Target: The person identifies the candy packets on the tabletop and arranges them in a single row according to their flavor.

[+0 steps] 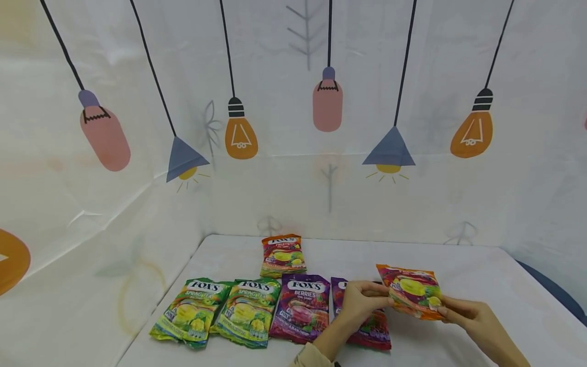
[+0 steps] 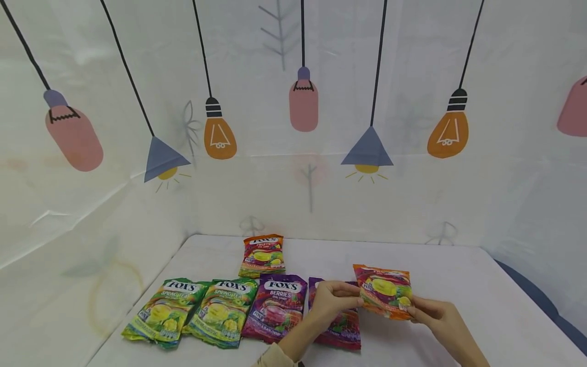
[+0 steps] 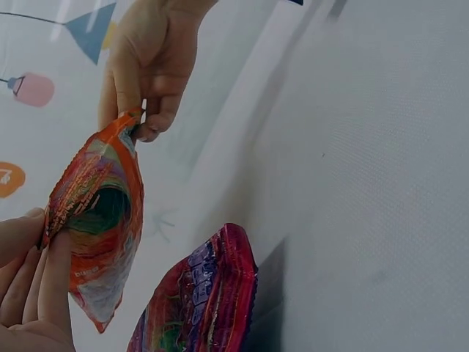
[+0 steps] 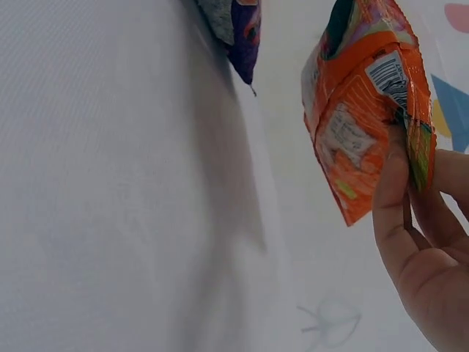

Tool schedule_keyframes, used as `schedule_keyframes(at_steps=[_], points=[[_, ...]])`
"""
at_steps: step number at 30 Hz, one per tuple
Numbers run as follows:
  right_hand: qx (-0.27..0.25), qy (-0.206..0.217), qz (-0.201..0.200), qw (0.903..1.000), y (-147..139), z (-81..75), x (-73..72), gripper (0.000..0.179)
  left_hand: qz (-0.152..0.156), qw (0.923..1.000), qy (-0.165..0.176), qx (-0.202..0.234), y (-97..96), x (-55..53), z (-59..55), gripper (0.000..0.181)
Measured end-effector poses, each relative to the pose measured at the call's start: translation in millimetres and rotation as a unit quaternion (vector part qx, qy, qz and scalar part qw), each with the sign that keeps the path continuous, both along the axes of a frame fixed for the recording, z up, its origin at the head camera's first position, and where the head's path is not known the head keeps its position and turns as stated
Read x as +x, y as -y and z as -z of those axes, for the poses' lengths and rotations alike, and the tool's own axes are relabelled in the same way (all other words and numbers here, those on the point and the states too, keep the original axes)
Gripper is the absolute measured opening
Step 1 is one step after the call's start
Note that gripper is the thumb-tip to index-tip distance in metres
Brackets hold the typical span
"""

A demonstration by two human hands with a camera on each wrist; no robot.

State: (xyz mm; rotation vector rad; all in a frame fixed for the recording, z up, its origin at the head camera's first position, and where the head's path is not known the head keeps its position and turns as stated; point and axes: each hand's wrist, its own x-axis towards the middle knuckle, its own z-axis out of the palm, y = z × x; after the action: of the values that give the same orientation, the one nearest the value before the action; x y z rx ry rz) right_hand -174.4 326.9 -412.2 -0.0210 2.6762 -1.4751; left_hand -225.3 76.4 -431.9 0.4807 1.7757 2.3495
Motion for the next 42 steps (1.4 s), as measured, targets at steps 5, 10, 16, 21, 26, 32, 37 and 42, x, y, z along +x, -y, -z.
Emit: schedule_keyframes(at_steps=[5, 10, 16, 21, 26, 32, 37, 42], points=[[-0.004, 0.010, 0.007, 0.9999, -6.1, 6.1, 5.9, 0.055, 0.044, 0.9989, -0.012, 0.008, 0.2, 6.8, 3.2, 0.020], [0.027, 0.015, 0.011, 0.9995, -10.7, 10.2, 9.6, 0.053, 0.057, 0.9983, -0.016, 0.003, -1.0, 13.5, 6.9, 0.019], [0.036, 0.022, -0.002, 0.9991, -13.5, 15.7, 12.4, 0.050, 0.066, 0.9978, 0.003, 0.007, -2.1, 17.0, 13.5, 0.018], [0.022, 0.027, -0.008, 0.9994, -14.4, 22.2, 14.9, 0.050, 0.064, 0.9978, 0.016, -0.006, -1.8, 18.3, 17.1, 0.016], [0.018, 0.027, -0.017, 0.9993, -16.6, 28.0, 14.2, 0.051, 0.054, 0.9978, 0.020, -0.033, -2.7, 18.9, 17.5, 0.013], [0.033, 0.040, -0.019, 0.9985, -17.2, 33.2, 9.6, 0.052, 0.011, 0.9932, 0.013, -0.116, -7.7, 20.1, 18.0, 0.009], [0.052, 0.049, 0.014, 0.9973, -14.2, 38.5, 5.4, 0.055, -0.012, 0.9844, -0.005, -0.176, -12.5, 21.0, 17.2, 0.007], [0.065, 0.056, 0.033, 0.9958, -13.4, 41.8, 4.7, 0.062, -0.032, 0.9765, -0.017, -0.212, -15.3, 23.1, 15.2, 0.005]])
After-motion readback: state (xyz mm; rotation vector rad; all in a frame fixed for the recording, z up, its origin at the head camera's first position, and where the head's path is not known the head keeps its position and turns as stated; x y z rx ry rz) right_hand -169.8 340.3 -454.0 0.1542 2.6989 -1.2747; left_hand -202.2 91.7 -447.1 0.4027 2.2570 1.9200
